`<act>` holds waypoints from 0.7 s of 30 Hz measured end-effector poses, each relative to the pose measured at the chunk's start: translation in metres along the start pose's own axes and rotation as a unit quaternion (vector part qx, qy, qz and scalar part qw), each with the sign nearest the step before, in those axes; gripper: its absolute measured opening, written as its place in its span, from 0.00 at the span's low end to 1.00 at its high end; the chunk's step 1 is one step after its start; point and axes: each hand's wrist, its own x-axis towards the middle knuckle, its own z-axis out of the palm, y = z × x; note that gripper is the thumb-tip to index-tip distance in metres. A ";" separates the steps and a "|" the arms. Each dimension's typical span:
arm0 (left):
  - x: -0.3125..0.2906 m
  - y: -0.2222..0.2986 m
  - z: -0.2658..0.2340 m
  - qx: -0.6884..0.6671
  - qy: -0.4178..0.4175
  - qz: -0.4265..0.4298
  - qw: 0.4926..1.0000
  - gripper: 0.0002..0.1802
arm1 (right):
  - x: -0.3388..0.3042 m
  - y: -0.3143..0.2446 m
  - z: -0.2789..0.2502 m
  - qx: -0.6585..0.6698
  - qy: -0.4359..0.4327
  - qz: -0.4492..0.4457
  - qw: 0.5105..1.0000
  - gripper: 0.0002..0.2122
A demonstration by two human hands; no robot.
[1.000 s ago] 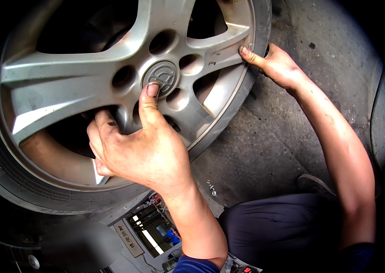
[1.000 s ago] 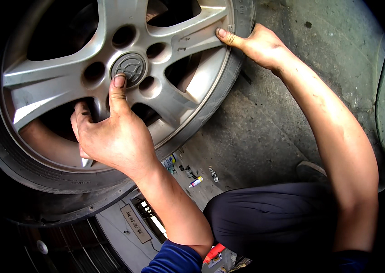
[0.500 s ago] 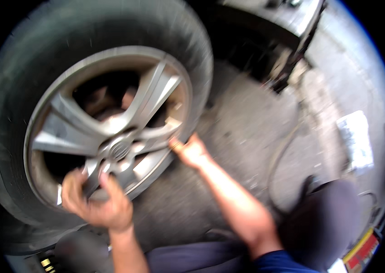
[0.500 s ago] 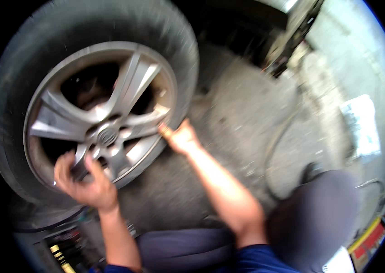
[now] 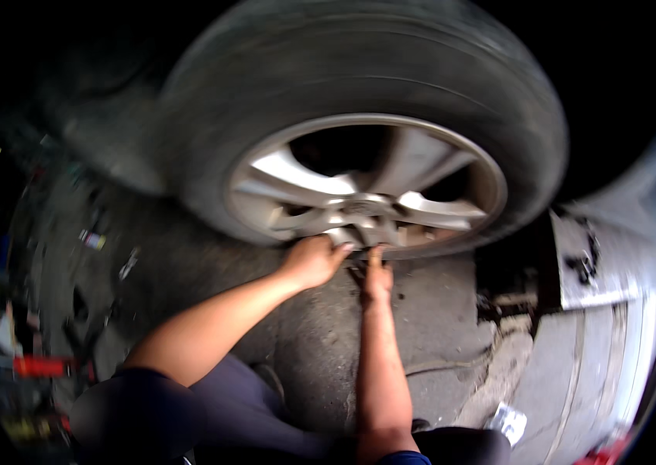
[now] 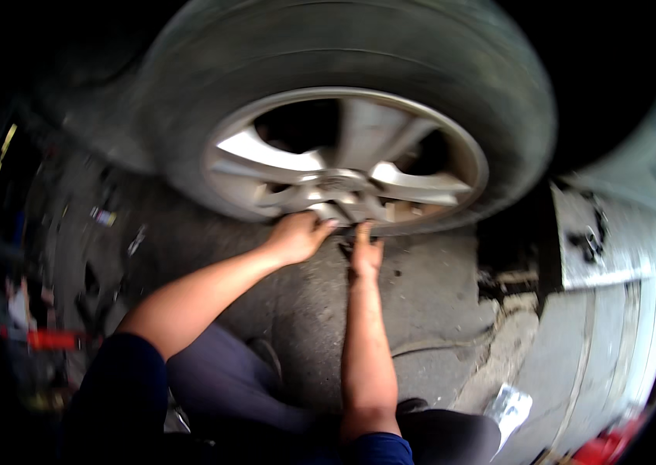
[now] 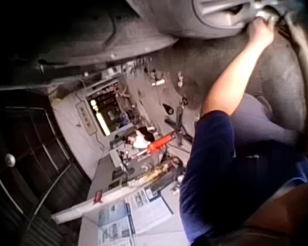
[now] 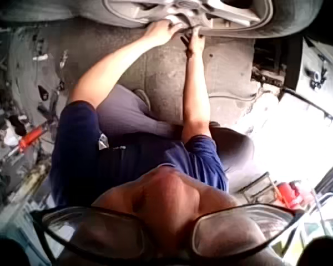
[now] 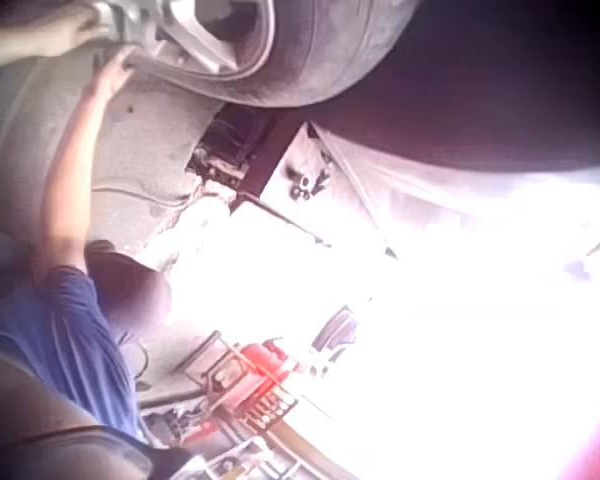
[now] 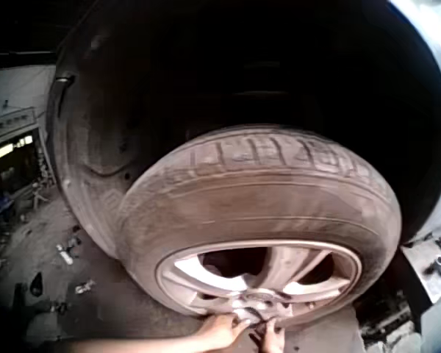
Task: The person mounts a tire onto a car wheel hub, hand-tightens the lug nuts, and then uses an impact wrench to fully tighten them.
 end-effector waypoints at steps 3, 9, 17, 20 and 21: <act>0.005 0.020 0.001 -0.019 0.032 -0.005 0.999 0.25 | 0.031 -0.003 -0.023 0.050 -0.029 0.056 0.997 0.47; 0.001 -0.025 0.049 0.106 0.149 0.032 0.983 0.20 | 0.021 0.002 -0.010 0.120 -0.143 0.109 0.976 0.52; 0.010 -0.025 0.062 0.175 0.132 0.040 0.975 0.11 | 0.012 0.003 -0.006 0.072 -0.184 0.104 0.975 0.60; 0.005 -0.008 0.026 0.176 0.039 0.038 0.983 0.11 | 0.008 -0.001 0.010 0.093 -0.157 0.085 0.980 0.57; 0.000 -0.009 0.023 0.175 0.037 0.032 0.983 0.11 | 0.004 0.003 0.010 0.088 -0.162 0.082 0.979 0.57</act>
